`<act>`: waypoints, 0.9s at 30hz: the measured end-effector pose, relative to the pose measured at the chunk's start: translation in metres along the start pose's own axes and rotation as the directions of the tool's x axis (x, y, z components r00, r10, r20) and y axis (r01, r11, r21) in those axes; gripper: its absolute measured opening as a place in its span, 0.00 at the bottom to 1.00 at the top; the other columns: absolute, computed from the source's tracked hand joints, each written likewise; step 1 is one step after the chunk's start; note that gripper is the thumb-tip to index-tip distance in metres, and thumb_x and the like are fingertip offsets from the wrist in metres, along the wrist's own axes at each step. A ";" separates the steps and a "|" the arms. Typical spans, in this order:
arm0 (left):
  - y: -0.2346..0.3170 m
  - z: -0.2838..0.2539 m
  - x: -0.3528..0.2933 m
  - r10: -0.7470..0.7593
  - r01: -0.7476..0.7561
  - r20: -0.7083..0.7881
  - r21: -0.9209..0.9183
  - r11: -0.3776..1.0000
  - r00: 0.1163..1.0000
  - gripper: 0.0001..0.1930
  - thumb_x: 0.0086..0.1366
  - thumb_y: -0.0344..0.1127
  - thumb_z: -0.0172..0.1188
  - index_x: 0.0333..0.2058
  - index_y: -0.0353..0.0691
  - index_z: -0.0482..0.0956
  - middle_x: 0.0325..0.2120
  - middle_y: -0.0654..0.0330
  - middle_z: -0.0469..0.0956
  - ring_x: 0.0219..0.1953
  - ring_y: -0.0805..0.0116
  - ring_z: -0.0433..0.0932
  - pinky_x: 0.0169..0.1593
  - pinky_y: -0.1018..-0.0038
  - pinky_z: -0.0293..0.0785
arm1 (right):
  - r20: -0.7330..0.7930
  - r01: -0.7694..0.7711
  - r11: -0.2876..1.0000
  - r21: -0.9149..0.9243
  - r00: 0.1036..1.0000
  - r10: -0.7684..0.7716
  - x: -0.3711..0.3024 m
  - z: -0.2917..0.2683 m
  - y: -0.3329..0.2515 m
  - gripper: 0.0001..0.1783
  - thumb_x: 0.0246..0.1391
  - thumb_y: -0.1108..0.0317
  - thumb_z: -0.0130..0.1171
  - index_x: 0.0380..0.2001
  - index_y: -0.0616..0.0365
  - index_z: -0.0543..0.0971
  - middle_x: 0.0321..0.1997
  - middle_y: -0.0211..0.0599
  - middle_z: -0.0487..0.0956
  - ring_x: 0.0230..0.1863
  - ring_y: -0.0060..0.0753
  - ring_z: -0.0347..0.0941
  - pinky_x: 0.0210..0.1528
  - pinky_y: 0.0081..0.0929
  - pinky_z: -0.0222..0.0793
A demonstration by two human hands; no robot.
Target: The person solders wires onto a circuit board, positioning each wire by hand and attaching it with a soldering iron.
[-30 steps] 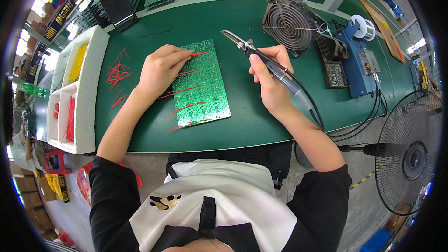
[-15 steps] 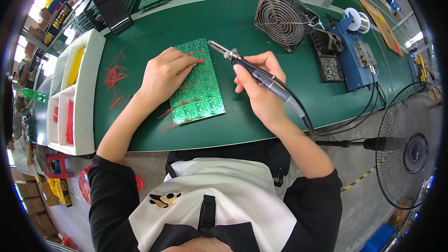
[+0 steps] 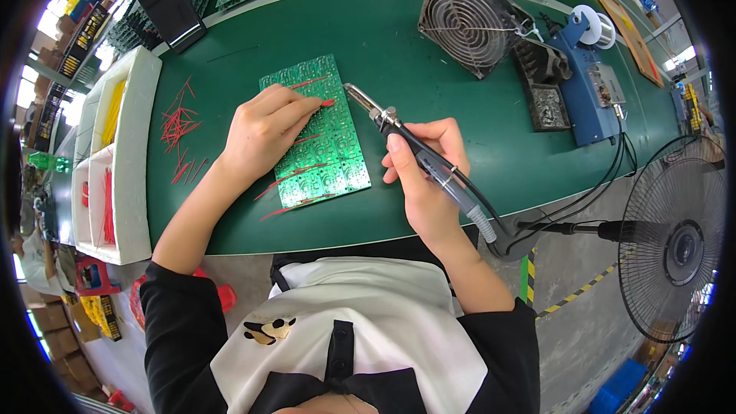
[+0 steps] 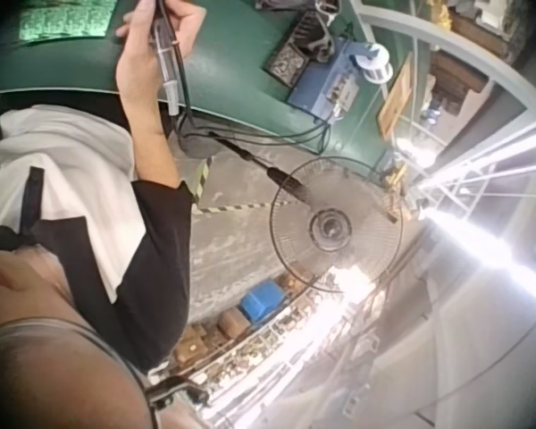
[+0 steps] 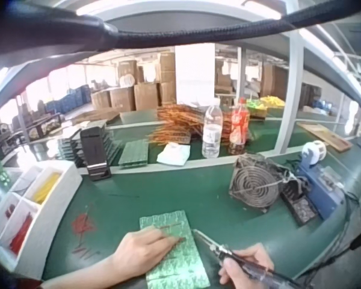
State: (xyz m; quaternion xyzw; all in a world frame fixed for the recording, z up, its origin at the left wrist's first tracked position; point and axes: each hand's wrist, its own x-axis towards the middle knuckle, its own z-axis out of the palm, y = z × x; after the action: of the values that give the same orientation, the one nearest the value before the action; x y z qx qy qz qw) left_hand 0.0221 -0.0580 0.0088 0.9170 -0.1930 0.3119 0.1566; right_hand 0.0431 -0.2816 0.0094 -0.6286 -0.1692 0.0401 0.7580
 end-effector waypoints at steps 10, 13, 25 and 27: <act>0.000 -0.001 -0.001 0.017 -0.017 -0.018 0.002 1.000 1.000 0.08 0.49 0.25 0.62 0.31 0.40 0.80 0.23 0.64 0.75 0.25 0.68 0.74 0.26 0.74 0.73 | 0.043 -0.016 1.000 -0.016 0.999 0.017 -0.003 0.001 -0.001 0.11 0.53 0.70 0.58 0.32 0.62 0.66 0.25 0.37 0.76 0.21 0.19 0.71 0.22 0.15 0.67; 0.000 -0.001 -0.002 0.015 -0.015 -0.008 0.016 1.000 1.000 0.07 0.49 0.25 0.63 0.30 0.40 0.80 0.23 0.64 0.75 0.25 0.68 0.75 0.26 0.74 0.73 | 0.048 -0.031 0.999 -0.019 0.998 0.032 -0.004 0.002 0.000 0.11 0.53 0.70 0.58 0.32 0.62 0.66 0.25 0.37 0.76 0.21 0.18 0.70 0.21 0.15 0.66; 0.000 0.001 -0.001 0.018 -0.017 -0.014 0.039 0.999 1.000 0.07 0.49 0.25 0.63 0.30 0.40 0.80 0.22 0.64 0.75 0.25 0.69 0.75 0.25 0.74 0.73 | 0.042 -0.018 0.999 -0.037 0.999 0.020 -0.004 0.000 -0.001 0.11 0.53 0.69 0.58 0.32 0.62 0.67 0.23 0.36 0.75 0.19 0.17 0.69 0.21 0.15 0.65; 0.001 -0.001 0.000 0.022 -0.022 -0.017 0.037 0.999 1.000 0.07 0.49 0.25 0.63 0.29 0.40 0.80 0.22 0.64 0.75 0.25 0.69 0.75 0.25 0.74 0.73 | 0.041 -0.019 0.999 -0.039 0.999 0.021 -0.005 0.000 -0.002 0.11 0.53 0.69 0.58 0.32 0.62 0.67 0.22 0.36 0.75 0.19 0.17 0.69 0.21 0.15 0.65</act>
State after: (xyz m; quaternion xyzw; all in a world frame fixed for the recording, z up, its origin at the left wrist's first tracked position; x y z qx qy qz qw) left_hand 0.0207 -0.0586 0.0096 0.9148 -0.1958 0.3253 0.1377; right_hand 0.0380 -0.2832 0.0105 -0.6437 -0.1794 0.0575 0.7417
